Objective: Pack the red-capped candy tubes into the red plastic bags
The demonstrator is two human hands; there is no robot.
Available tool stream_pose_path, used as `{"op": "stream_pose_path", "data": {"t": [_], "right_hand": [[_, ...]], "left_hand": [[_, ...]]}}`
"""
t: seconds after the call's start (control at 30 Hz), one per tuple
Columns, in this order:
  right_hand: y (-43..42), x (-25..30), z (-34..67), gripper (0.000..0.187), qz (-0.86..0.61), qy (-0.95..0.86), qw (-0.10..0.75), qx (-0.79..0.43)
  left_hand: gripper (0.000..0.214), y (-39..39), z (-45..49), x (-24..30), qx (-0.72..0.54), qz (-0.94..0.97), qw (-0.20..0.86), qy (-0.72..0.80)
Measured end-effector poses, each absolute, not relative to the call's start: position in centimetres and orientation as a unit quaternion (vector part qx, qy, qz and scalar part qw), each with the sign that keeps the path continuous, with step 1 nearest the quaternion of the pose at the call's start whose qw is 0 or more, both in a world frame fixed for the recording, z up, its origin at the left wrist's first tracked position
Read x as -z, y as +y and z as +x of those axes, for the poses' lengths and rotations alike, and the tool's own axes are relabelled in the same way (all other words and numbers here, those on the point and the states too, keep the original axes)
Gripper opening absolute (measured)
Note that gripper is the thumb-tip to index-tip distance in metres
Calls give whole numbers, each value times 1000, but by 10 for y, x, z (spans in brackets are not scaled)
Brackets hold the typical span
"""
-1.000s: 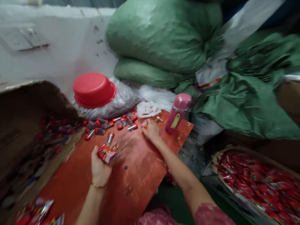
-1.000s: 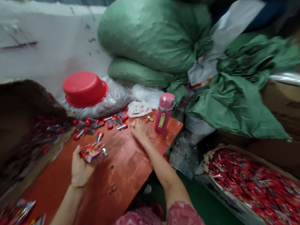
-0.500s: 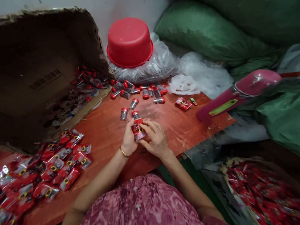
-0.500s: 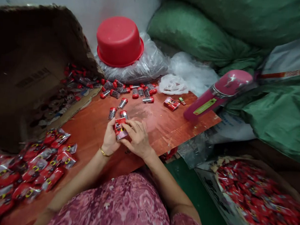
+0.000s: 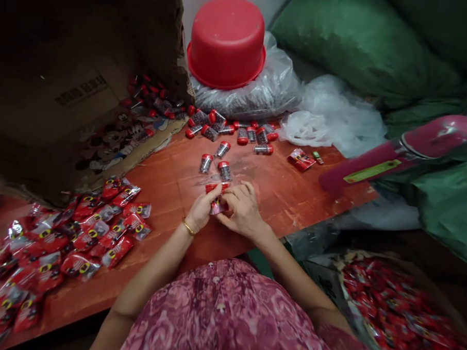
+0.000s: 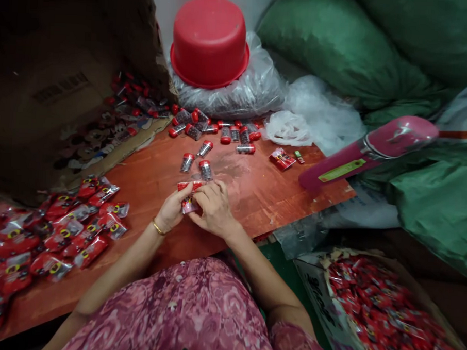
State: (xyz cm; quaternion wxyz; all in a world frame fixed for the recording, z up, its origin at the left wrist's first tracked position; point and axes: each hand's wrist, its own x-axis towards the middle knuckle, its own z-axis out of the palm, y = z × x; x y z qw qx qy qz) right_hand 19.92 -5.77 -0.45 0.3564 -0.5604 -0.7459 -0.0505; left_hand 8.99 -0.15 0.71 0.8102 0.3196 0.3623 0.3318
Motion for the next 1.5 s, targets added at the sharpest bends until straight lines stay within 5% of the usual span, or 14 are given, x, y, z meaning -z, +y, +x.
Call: {"op": "stream_pose_path", "data": {"t": [0.23,0.37,0.5,0.6,0.7,0.87,0.97,1.07,1.17,1.23,1.37,1.5], "right_hand": [[-70,12,184,26,-560,-774,293,31],[-98,19,206,29,-564,-782,264,36],[-122,24,258,16,-743,-649,161,45],[-123,22,278,35,-828,-546,80,101],[-106,17,260,32,-782,-592,169,95],[-59,26,196,21,-688,-635,335,-105],[-38,34,173,27,-623,-551,445,-332],[-28,36,158,40,-532,-479,439,-543],[-16,35,147,42,-508,-449,409,-611],[-5,36,143,41,-524,-448,405,-601],[18,41,142,36,-595,-548,334,-485],[25,35,138,34,-662,-636,227,-325]], "left_hand": [[22,6,80,1,-305,305,792,432],[26,32,59,-5,-427,201,757,452],[31,41,37,-8,-510,182,723,429],[27,24,39,7,-524,178,708,439],[23,5,51,25,-523,204,706,431],[22,-10,56,26,-515,250,708,413],[25,-12,50,19,-522,284,691,412],[33,-10,46,19,-514,303,682,422],[32,-4,43,23,-508,314,667,446],[24,1,37,23,-538,309,621,478],[56,7,18,13,-598,362,469,540],[25,12,5,9,-479,547,397,560]]}}
